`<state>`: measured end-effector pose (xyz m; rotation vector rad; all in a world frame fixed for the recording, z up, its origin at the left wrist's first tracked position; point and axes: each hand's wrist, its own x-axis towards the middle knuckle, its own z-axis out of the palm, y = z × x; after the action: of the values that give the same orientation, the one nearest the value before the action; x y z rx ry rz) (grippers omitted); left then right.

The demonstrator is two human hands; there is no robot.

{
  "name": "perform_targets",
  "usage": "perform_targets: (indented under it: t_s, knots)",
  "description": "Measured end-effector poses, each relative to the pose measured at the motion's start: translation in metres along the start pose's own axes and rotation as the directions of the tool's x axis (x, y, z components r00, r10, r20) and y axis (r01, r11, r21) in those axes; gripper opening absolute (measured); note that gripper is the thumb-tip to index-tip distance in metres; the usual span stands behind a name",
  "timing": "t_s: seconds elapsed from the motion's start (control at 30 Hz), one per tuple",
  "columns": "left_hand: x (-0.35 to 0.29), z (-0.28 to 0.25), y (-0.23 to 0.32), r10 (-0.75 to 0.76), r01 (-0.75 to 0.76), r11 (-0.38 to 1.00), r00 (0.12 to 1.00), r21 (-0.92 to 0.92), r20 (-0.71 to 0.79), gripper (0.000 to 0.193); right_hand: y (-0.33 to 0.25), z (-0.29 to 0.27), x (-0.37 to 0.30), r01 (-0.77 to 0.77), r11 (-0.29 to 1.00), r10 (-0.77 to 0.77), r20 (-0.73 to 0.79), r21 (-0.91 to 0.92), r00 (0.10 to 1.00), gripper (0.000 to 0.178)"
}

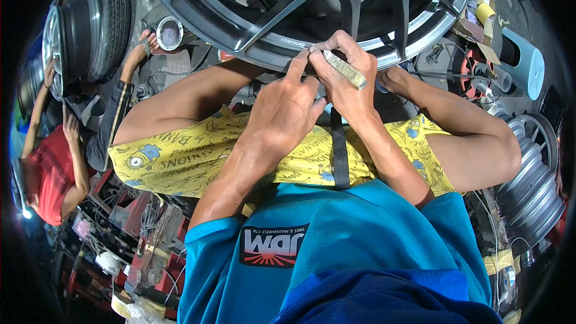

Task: The person applies a substance to the edge of a car wheel rim using a small brush while sitting on the floor, rotating the wheel by hand to access different sections.

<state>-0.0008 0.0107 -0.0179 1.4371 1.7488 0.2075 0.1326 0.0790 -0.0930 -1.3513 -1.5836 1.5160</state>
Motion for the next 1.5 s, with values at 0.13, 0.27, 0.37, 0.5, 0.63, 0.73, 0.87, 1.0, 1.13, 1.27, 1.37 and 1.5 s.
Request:
perform_targets:
  t_s: [0.13,0.27,0.37,0.5,0.63,0.73,0.87,1.0,1.13,1.27,1.37,1.5]
  knots:
    - [0.001,0.004,-0.002,0.006,-0.006,1.000,1.000,0.019,-0.013,0.027,0.003,0.000,0.001,-0.012,1.000,0.012,0.005,0.021,1.000,0.020]
    - [0.001,0.001,0.000,-0.002,0.002,1.000,1.000,-0.009,-0.008,0.027,0.000,-0.002,0.001,-0.018,1.000,0.018,0.014,0.004,1.000,0.020]
    - [0.000,0.000,0.000,0.005,-0.006,1.000,1.000,-0.020,-0.011,0.026,0.002,-0.001,0.001,0.010,1.000,-0.010,-0.005,0.002,1.000,0.020]
    - [-0.001,0.001,0.000,0.003,-0.003,1.000,1.000,-0.018,-0.020,0.026,0.002,0.000,0.000,0.039,0.998,-0.040,-0.034,-0.053,0.999,0.020]
    - [0.001,0.004,-0.003,0.003,-0.003,1.000,1.000,-0.001,-0.014,0.026,0.005,0.001,0.000,0.089,0.994,-0.092,-0.058,-0.063,0.994,0.020]
    - [-0.001,0.002,-0.002,-0.020,0.020,1.000,1.000,0.003,-0.008,0.026,-0.001,0.000,-0.001,0.041,0.999,-0.042,-0.019,-0.035,0.999,0.020]
    - [0.001,0.003,-0.001,-0.019,0.019,1.000,1.000,0.003,-0.002,0.026,-0.002,-0.002,0.001,-0.005,0.998,0.005,-0.004,-0.065,1.000,0.020]
    - [0.001,0.002,0.001,-0.031,0.031,1.000,0.999,0.000,0.007,0.026,0.002,-0.001,0.001,0.035,0.999,-0.035,-0.001,-0.031,0.999,0.020]
    - [0.001,0.001,0.000,-0.010,0.010,1.000,1.000,-0.002,-0.001,0.026,0.003,-0.001,0.001,0.004,1.000,-0.004,0.011,0.006,1.000,0.021]
    - [0.001,0.003,0.000,0.004,-0.004,1.000,1.000,-0.007,-0.020,0.026,0.005,-0.001,0.002,-0.017,1.000,0.017,0.014,0.003,1.000,0.021]
    - [0.001,0.002,0.000,0.009,-0.009,1.000,1.000,-0.008,-0.030,0.025,0.007,0.001,0.001,-0.023,0.999,0.023,-0.003,0.027,1.000,0.020]
    - [0.000,0.003,-0.003,0.027,-0.027,1.000,0.999,-0.006,-0.038,0.025,0.006,0.000,0.000,0.039,0.999,-0.040,-0.026,-0.021,0.999,0.020]
